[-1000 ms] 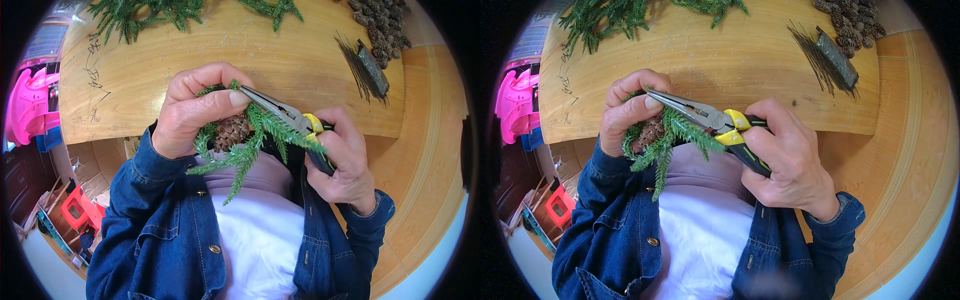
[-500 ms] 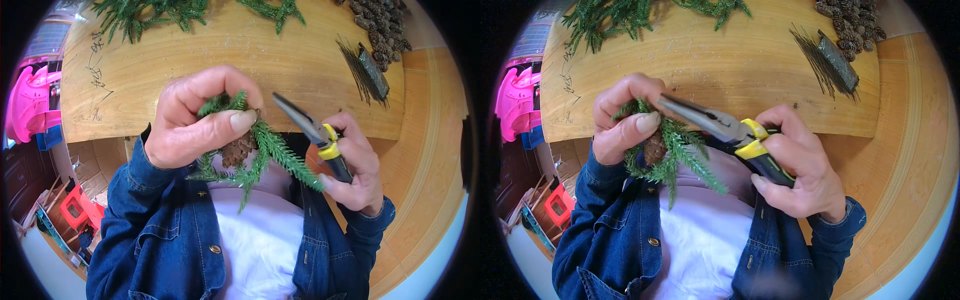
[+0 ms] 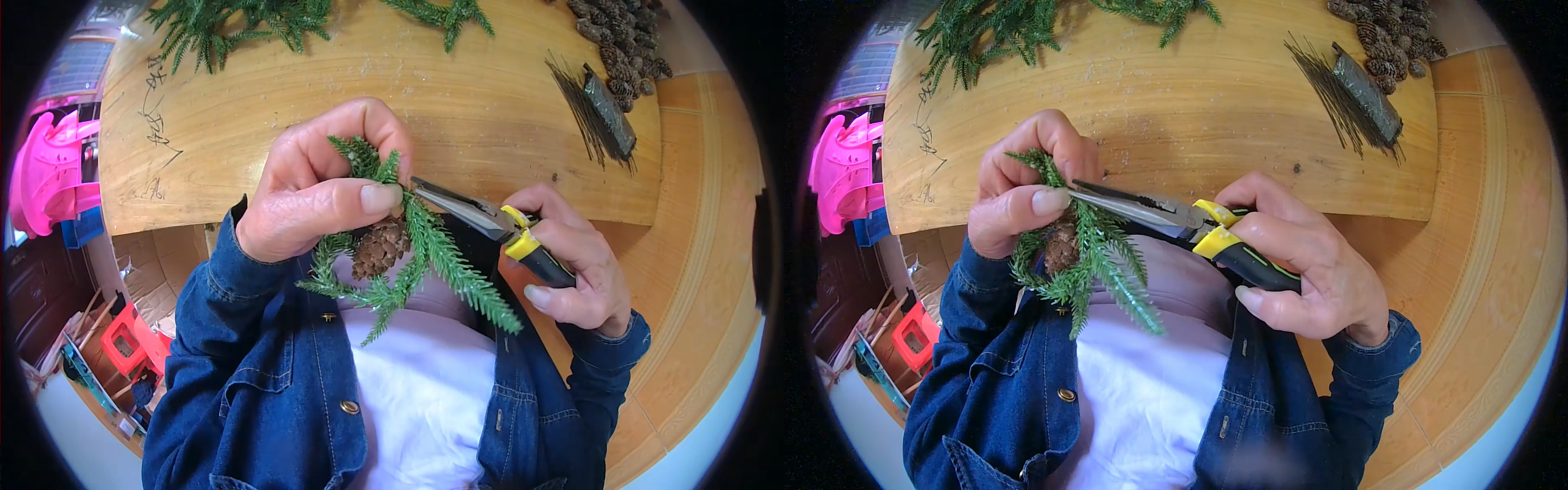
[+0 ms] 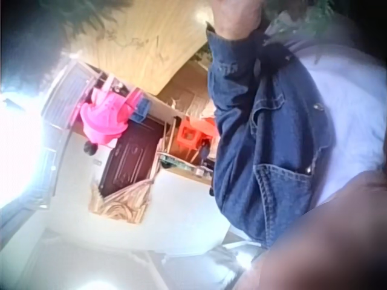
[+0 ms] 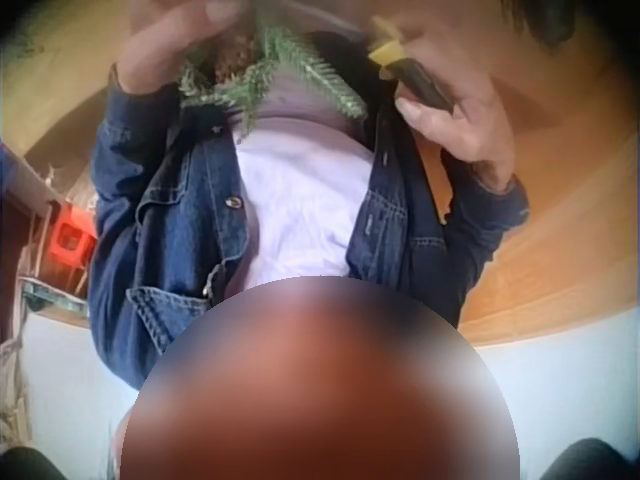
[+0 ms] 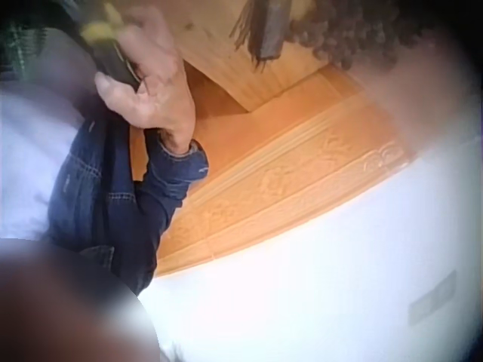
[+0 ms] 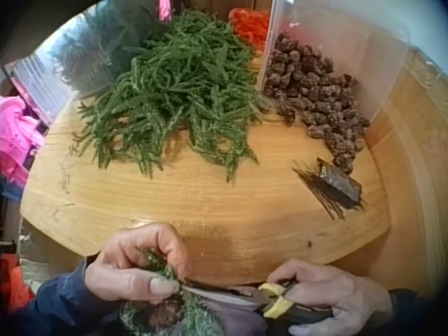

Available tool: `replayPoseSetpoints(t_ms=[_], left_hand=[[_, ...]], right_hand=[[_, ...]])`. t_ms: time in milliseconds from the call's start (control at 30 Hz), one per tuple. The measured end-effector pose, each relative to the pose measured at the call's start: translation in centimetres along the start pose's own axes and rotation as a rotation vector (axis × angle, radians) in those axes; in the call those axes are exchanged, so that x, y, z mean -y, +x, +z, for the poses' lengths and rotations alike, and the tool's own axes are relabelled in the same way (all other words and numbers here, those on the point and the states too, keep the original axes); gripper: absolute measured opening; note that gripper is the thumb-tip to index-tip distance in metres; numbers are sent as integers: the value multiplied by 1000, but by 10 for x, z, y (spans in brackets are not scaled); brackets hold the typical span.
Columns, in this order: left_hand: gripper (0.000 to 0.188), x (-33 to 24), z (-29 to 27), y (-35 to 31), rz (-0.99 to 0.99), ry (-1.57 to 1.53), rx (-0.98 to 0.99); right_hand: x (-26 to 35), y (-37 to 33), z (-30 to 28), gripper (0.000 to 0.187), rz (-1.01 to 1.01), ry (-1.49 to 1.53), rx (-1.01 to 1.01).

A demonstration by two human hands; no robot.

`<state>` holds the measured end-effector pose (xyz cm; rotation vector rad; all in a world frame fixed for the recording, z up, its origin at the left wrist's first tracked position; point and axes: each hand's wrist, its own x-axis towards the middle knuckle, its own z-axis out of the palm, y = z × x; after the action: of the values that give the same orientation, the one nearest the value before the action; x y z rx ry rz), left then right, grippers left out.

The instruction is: Assembling a decorative wreath using pine branches, pine cones, and wire.

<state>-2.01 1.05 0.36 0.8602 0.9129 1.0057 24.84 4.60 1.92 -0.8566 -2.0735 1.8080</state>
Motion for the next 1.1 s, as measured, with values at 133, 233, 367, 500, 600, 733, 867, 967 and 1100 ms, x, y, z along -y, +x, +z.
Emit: replayPoseSetpoints(t_ms=[133, 233, 367, 500, 600, 733, 867, 967, 1100], left_hand=[[25, 4, -6, 0, -52, 10, 43], [25, 4, -6, 1, -50, 10, 18], [20, 10, -10, 1, 0, -64, 46], [18, 11, -12, 0, -6, -115, 82], [18, 12, -14, 1, -14, -118, 100], [17, 16, -16, 2, 3, -117, 111], [17, 18, -14, 1, 19, -131, 103], [17, 19, -13, 1, 22, -133, 106], [18, 21, -11, 1, 44, -135, 86]], right_hand=[[0, 2, -1, 40, 2, -15, 15], [-2, 4, -1, 39, 7, -15, 24], [-6, 5, 0, 38, 23, -4, 23], [-8, 6, -1, 38, 15, 15, 25], [-8, 7, -4, 39, -5, 42, 53], [-6, 8, -9, 39, 75, 120, 130], [-6, 10, -6, 36, 130, 183, 100], [-9, 10, -6, 30, 76, 103, 111], [-18, 9, -3, 23, -15, 49, 67]])
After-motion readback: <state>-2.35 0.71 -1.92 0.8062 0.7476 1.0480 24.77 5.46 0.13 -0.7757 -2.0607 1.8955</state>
